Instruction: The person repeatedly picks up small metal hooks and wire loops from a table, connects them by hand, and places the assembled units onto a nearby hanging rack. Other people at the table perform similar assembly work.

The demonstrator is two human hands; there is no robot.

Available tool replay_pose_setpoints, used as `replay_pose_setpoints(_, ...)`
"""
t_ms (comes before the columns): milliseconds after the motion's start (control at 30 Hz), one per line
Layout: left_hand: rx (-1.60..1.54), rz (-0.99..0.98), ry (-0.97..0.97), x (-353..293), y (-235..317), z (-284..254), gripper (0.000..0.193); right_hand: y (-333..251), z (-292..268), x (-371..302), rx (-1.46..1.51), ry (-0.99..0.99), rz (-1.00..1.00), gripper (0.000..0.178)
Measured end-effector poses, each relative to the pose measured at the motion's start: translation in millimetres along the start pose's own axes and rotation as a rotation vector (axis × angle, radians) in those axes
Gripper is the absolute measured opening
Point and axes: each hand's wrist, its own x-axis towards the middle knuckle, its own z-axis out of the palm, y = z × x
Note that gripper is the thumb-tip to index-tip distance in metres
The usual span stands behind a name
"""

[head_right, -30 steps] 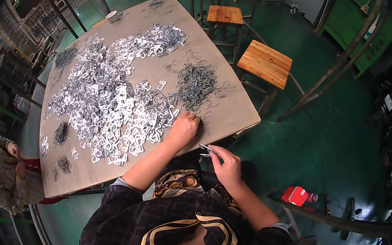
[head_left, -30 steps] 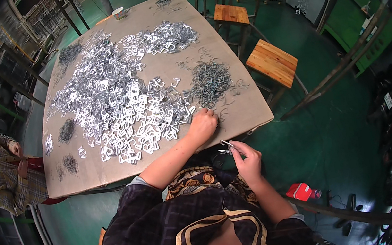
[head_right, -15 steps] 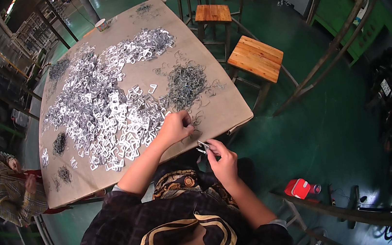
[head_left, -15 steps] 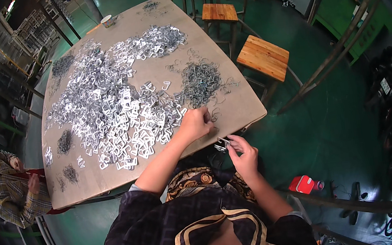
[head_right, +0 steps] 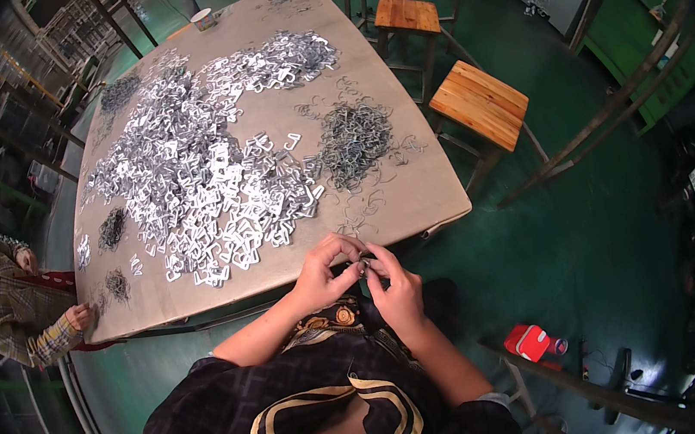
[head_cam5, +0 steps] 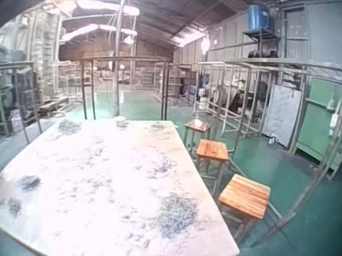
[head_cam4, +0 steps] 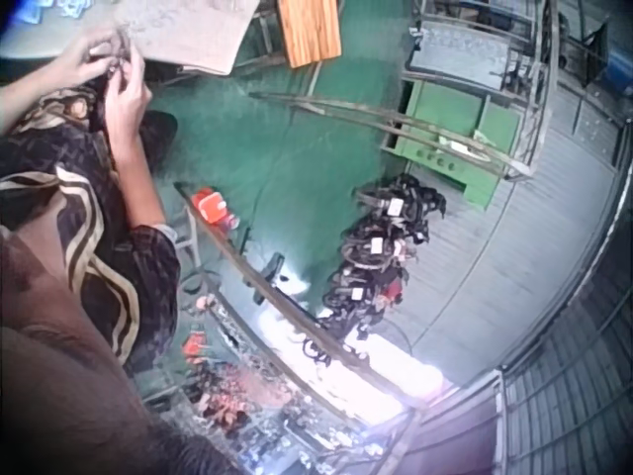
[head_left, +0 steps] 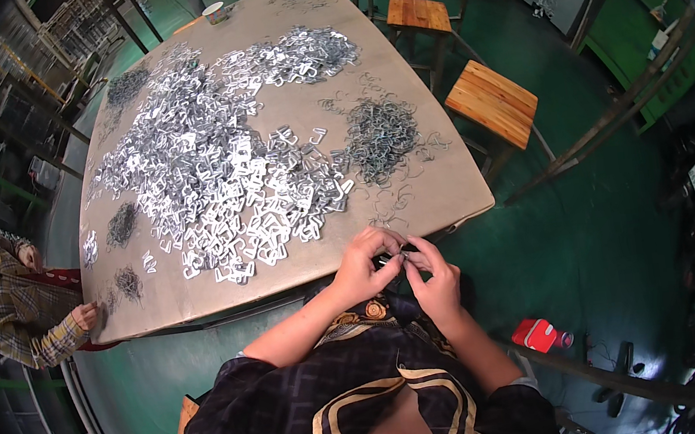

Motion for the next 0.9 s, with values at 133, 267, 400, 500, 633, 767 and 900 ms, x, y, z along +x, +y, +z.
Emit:
replay_pose_setpoints(133,-0.093,0.042,0.032,-10.5,6.3,-6.5,0.013,8.0,-2.9,1.0,0.144,0.033,-0.066,0.036)
replay_pose_setpoints(267,-0.094,0.058,0.006,-20.2,7.3,-12.7,0.014,14.8,2.5,38.5,-0.037,0.018,-0.103,0.023)
replay_pose_setpoints(400,-0.088,0.086,0.015,-26.7,10.4,-14.5,0.014,46.1,46.2,81.4,-0.211,-0.205,-0.139,0.024)
replay_pose_setpoints(500,-0.063,0.090,0.026,-30.7,10.1,-17.3,0.015,50.4,89.3,109.8,-0.357,-0.234,-0.195,0.031)
replay_pose_setpoints(633,-0.060,0.062,0.043,-33.5,12.1,-19.5,0.015,50.3,126.1,131.0,-0.557,-0.256,-0.114,0.037)
replay_pose_setpoints(767,-0.060,0.050,0.070,-37.8,7.8,-20.3,0.013,45.4,133.7,137.9,-0.551,-0.276,-0.024,0.034)
replay_pose_setpoints(900,-0.077,0.051,0.074,-34.5,6.8,-21.0,0.012,57.3,126.4,137.4,-0.349,-0.224,-0.125,0.021)
